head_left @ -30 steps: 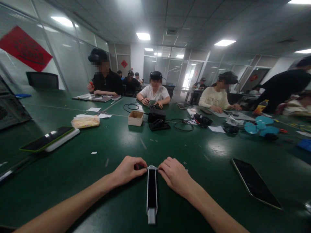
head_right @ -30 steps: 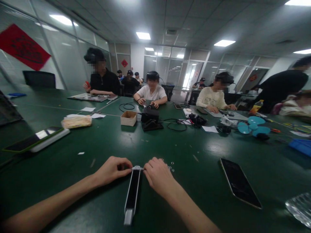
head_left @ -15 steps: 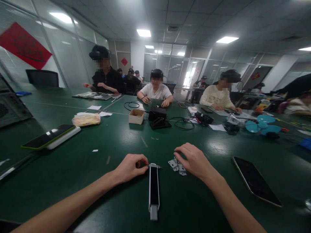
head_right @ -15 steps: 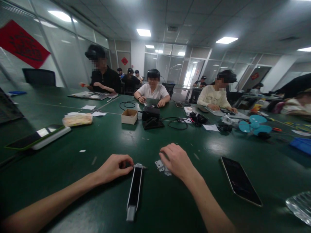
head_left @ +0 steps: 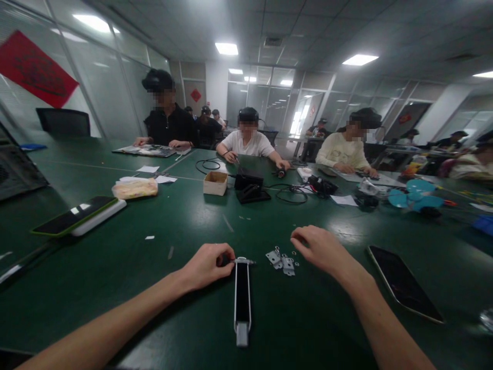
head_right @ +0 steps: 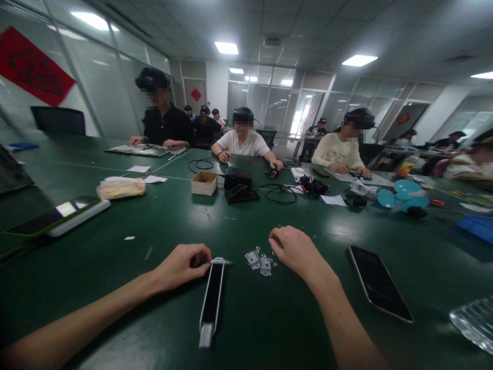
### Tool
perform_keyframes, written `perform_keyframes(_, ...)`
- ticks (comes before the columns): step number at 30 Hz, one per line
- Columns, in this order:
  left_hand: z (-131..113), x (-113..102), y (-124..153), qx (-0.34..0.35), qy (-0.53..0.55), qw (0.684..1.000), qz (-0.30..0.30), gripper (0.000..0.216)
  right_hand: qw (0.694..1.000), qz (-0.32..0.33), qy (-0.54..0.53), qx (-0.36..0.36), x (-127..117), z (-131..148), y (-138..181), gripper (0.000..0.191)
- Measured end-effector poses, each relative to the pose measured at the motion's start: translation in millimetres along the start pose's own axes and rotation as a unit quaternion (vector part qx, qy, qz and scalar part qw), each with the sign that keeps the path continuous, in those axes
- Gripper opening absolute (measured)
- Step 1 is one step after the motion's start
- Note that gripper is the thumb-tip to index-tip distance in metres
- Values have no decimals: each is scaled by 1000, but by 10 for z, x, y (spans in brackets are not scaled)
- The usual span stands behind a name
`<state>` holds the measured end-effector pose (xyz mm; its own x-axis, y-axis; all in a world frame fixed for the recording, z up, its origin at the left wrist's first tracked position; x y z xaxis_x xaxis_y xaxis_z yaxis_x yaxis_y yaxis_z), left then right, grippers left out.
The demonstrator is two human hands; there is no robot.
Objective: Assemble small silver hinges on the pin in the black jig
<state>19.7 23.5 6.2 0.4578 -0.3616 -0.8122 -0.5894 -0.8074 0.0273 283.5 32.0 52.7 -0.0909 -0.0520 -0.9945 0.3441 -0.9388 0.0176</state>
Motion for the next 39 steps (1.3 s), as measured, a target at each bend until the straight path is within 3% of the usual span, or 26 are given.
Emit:
perform_keyframes(4,6,0,-5,-7,-8,1000,1,18,993,108,-24,51,102,-33,0,20)
perform_keyframes(8,-1,-4,-6,-7,-11,1000,3,18,983,162,-45,80,161,-83,15,20)
perform_keyframes(20,-84,-44,15,-15,-3,1000,12,20,996,85,-25,18,243,-101,-10,23)
perform_keyframes(39,-62,-16,27,9,-12,1000,10,18,990,109,-44,76,345,-232,-82,13)
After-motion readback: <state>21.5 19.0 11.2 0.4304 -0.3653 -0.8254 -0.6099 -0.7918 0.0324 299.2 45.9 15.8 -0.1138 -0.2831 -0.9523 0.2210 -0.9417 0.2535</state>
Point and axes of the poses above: each hand's wrist, its own y-axis away from the middle knuckle, its own x-axis out of the palm, z = x × y, the point moved 4 cm from there along -y, towards the middle knuckle, and after that the axes turned 9 degrees about z, right-handed, at the moved point
